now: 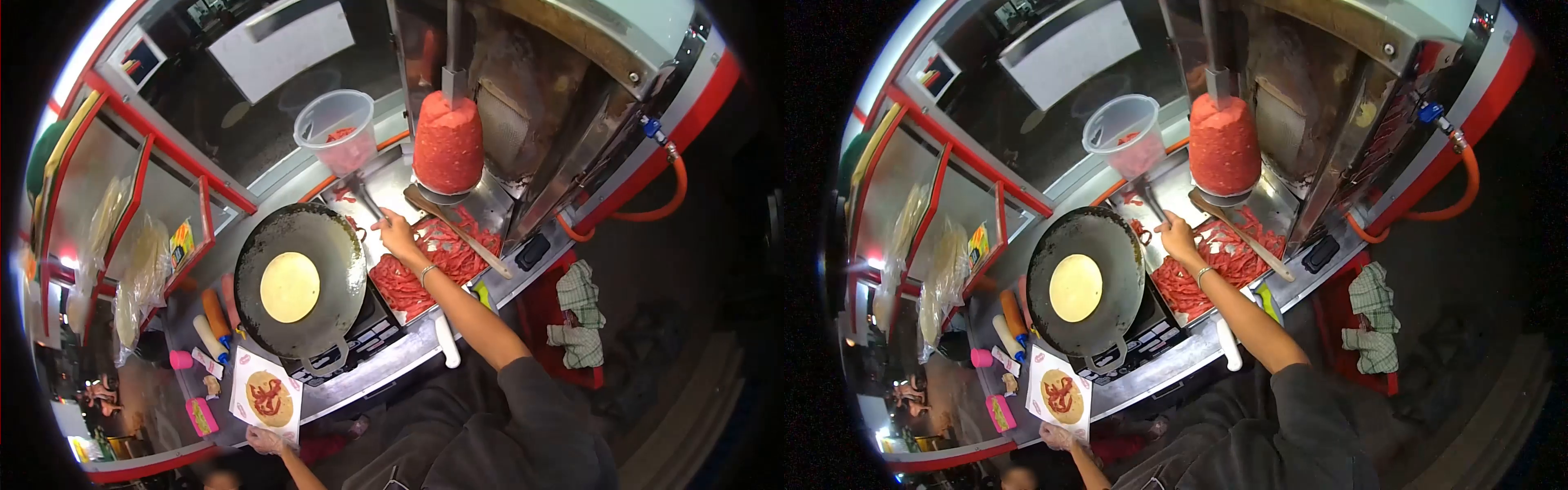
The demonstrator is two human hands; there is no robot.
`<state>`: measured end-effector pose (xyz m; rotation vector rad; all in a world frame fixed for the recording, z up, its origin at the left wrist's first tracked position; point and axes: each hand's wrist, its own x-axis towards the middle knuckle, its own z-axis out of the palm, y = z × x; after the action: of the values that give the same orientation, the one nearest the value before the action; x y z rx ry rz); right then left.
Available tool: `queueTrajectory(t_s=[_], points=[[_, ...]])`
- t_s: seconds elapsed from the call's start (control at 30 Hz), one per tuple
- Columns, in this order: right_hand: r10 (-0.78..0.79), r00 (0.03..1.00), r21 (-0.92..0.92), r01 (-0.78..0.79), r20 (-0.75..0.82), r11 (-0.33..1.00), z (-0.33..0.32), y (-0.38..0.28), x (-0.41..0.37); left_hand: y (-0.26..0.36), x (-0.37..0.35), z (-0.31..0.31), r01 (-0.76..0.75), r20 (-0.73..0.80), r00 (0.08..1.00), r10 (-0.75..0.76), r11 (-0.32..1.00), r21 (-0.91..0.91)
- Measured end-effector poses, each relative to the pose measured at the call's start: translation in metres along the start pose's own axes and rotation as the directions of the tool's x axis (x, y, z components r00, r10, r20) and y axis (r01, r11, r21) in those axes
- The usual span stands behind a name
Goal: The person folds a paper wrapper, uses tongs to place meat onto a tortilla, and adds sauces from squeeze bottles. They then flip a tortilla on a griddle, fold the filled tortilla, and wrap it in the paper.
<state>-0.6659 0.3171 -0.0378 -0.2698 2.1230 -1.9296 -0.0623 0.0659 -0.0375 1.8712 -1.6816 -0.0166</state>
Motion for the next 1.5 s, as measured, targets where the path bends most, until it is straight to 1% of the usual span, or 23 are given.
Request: queueTrajectory(t_s=[0.07,0.13,0.27,0.4,0.6,0.8,0.9,0.97,1.03,1.07,1.1,1.13,1.17,1.2,1.23,1.27,1.3,1.33,1.37,1.4,1.43,1.47,1.5], points=[[0.021,1.0,0.041,-0.022,0.023,0.999,-0.014,-0.011,-0.019,-0.007,-0.013,-0.009,-0.024,-0.027,0.999,0.024,1.0,0.007],[0.112,0.991,0.175,-0.098,-0.073,0.98,-0.05,-0.031,-0.038,-0.006,-0.027,-0.01,0.163,-0.108,0.983,-0.148,0.976,0.143],[0.327,0.913,0.388,-0.401,0.243,0.83,-0.099,-0.046,-0.053,-0.037,-0.042,-0.01,-0.003,-0.156,0.987,0.022,0.992,0.126],[0.247,0.902,0.359,-0.374,0.353,0.855,-0.061,-0.029,-0.018,-0.036,-0.059,-0.013,-0.013,-0.182,0.982,0.056,0.974,0.228],[0.313,0.86,0.306,-0.449,0.402,0.84,-0.009,-0.024,0.02,-0.052,-0.069,-0.031,-0.048,-0.243,0.964,0.112,0.966,0.253],[0.282,0.927,0.262,-0.344,0.247,0.902,-0.005,-0.03,-0.001,-0.09,-0.063,-0.039,0.053,-0.256,0.967,0.008,0.971,0.232],[0.119,0.983,0.166,-0.142,0.141,0.976,-0.03,-0.033,-0.015,-0.086,-0.052,-0.04,0.09,-0.247,0.968,-0.045,0.981,0.173],[0.141,0.985,0.111,-0.152,0.103,0.982,-0.054,-0.06,-0.032,-0.046,-0.048,-0.055,0.093,-0.191,0.979,-0.077,0.993,0.076],[-0.035,0.999,0.145,0.03,0.033,0.989,-0.069,-0.052,-0.036,-0.037,-0.032,-0.053,-0.035,-0.112,0.993,0.02,0.991,-0.133],[-0.056,0.997,0.084,0.052,0.048,0.995,-0.081,-0.088,-0.05,-0.026,-0.024,-0.052,0.034,0.002,0.999,-0.035,0.962,-0.269],[-0.241,0.969,0.0,0.241,0.063,0.971,-0.087,-0.102,-0.056,-0.006,-0.018,-0.057,0.135,0.16,0.984,-0.076,0.906,-0.402],[-0.256,0.959,-0.031,0.262,0.124,0.965,-0.093,-0.118,-0.066,0.016,-0.012,-0.061,0.154,0.259,0.965,-0.034,0.875,-0.458],[-0.195,0.963,-0.073,0.212,0.188,0.975,-0.094,-0.155,-0.087,0.044,-0.01,-0.066,0.415,0.456,0.884,-0.101,0.619,-0.667],[-0.195,0.948,-0.05,0.214,0.25,0.976,-0.087,-0.167,-0.098,0.06,-0.006,-0.073,0.447,0.536,0.842,0.066,0.473,-0.76],[-0.141,0.942,-0.156,0.195,0.303,0.968,-0.082,-0.183,-0.115,0.041,0.008,-0.054,0.367,0.495,0.856,0.147,0.501,-0.784],[-0.238,0.888,-0.092,0.295,0.392,0.951,-0.067,-0.195,-0.131,0.073,0.024,-0.067,0.233,0.515,0.851,0.105,0.802,-0.549],[-0.183,0.875,-0.112,0.258,0.449,0.959,-0.05,-0.208,-0.15,0.059,0.032,-0.056,0.051,0.409,0.877,0.254,0.796,-0.603],[-0.085,0.851,-0.229,0.234,0.519,0.945,-0.033,-0.222,-0.167,0.067,0.05,-0.057,-0.091,0.413,0.815,0.407,0.793,-0.603],[-0.103,0.799,-0.225,0.287,0.593,0.931,-0.009,-0.221,-0.185,0.067,0.067,-0.051,-0.199,0.403,0.77,0.494,0.787,-0.584],[-0.118,0.752,-0.225,0.337,0.649,0.914,0.012,-0.222,-0.202,0.073,0.077,-0.049,-0.231,0.467,0.726,0.504,0.819,-0.525],[0.031,0.733,-0.332,0.27,0.68,0.904,0.037,-0.229,-0.222,0.078,0.082,-0.049,-0.241,0.479,0.689,0.544,0.795,-0.556],[-0.1,0.674,-0.241,0.393,0.732,0.887,0.06,-0.21,-0.235,0.065,0.086,-0.031,-0.277,0.429,0.65,0.627,0.722,-0.634],[-0.069,0.63,-0.262,0.417,0.773,0.87,0.083,-0.203,-0.251,0.061,0.087,-0.025,-0.289,0.416,0.601,0.683,0.671,-0.683]])
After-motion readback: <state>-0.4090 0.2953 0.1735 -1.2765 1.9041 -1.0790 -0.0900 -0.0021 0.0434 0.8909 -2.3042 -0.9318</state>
